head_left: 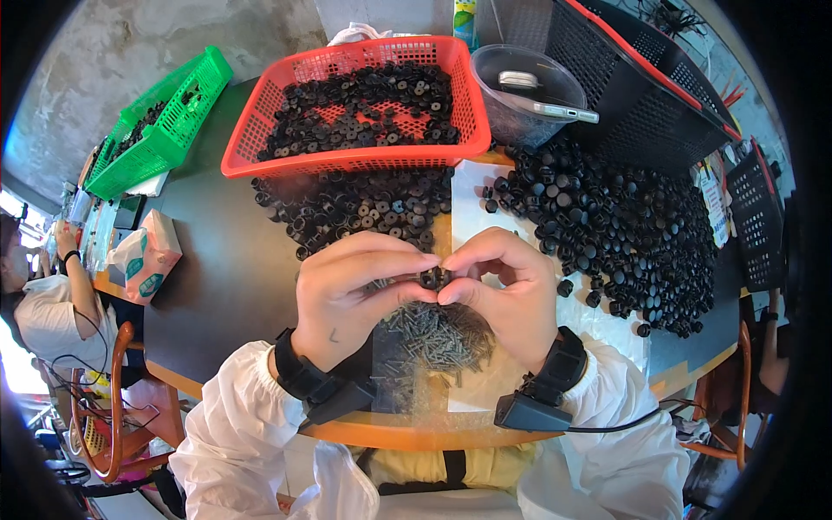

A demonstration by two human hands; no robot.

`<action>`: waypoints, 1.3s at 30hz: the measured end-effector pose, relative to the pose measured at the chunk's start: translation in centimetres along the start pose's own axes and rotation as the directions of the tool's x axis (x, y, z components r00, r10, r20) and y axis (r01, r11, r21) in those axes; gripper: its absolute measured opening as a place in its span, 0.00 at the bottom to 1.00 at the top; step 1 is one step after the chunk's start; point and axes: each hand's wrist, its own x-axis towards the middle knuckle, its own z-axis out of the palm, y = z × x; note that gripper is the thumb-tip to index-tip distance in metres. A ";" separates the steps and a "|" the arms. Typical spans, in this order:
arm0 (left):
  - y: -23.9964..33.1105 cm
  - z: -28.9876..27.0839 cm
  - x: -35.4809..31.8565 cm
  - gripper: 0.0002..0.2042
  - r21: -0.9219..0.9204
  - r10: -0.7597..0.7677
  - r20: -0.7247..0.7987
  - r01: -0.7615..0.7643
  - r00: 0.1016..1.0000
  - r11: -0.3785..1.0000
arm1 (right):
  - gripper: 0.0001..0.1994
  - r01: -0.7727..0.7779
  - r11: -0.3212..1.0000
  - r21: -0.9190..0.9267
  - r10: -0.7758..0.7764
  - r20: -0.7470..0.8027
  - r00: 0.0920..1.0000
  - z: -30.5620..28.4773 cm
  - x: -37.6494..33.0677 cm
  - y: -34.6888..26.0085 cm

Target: Assembling small black plastic components by manually inserting small metal pins into them at a production desk.

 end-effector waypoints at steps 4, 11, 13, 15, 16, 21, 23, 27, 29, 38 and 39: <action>-0.1 0.2 -0.1 0.17 -0.050 0.022 -0.008 -0.022 1.000 0.999 | 0.11 -0.119 0.979 0.167 0.119 0.009 0.993 0.3 -0.2 -0.1; -0.1 0.1 -0.2 0.18 -0.007 0.058 -0.006 -0.058 0.998 0.998 | 0.11 -0.058 0.984 0.171 0.056 0.018 0.998 0.1 -0.2 0.3; -0.2 0.2 -0.2 0.18 0.006 0.061 -0.007 -0.061 0.998 0.998 | 0.10 -0.050 0.986 0.158 0.048 0.018 0.999 0.0 -0.1 0.3; -0.2 0.2 -0.2 0.18 0.015 0.045 -0.004 -0.045 0.999 0.999 | 0.10 -0.041 0.988 0.146 0.039 0.016 0.999 0.0 -0.1 0.3; -0.2 0.2 -0.2 0.18 0.015 0.045 -0.004 -0.045 0.999 0.999 | 0.10 -0.041 0.990 0.135 0.039 0.011 0.999 0.0 -0.1 0.2; 0.2 0.0 0.1 0.18 0.069 0.080 0.044 -0.083 0.996 0.994 | 0.11 -0.080 0.988 0.134 0.078 0.018 0.997 0.0 -0.1 -0.1; -0.2 0.2 -0.2 0.18 0.004 0.067 0.033 -0.067 0.997 0.998 | 0.13 -0.206 0.970 0.130 0.195 0.092 0.976 0.0 0.1 -0.5; -0.4 -0.1 -0.4 0.17 -0.044 0.056 0.088 -0.052 0.995 0.998 | 0.15 -0.299 0.931 0.208 0.252 0.226 0.941 -0.3 0.9 -0.3; -0.7 0.1 -0.6 0.17 -0.148 0.056 0.085 -0.043 0.995 0.988 | 0.16 -0.300 0.928 0.221 0.233 0.285 0.930 -0.7 0.8 -0.1; 0.7 0.3 -0.8 0.11 -0.019 0.147 0.125 -0.146 0.981 0.989 | 0.12 -0.375 0.920 0.111 0.324 0.322 0.890 -1.3 1.1 -2.0; 0.6 0.3 -0.7 0.11 0.051 0.157 0.152 -0.166 0.976 0.985 | 0.12 -0.341 0.934 0.110 0.292 0.317 0.902 -1.3 1.0 -1.5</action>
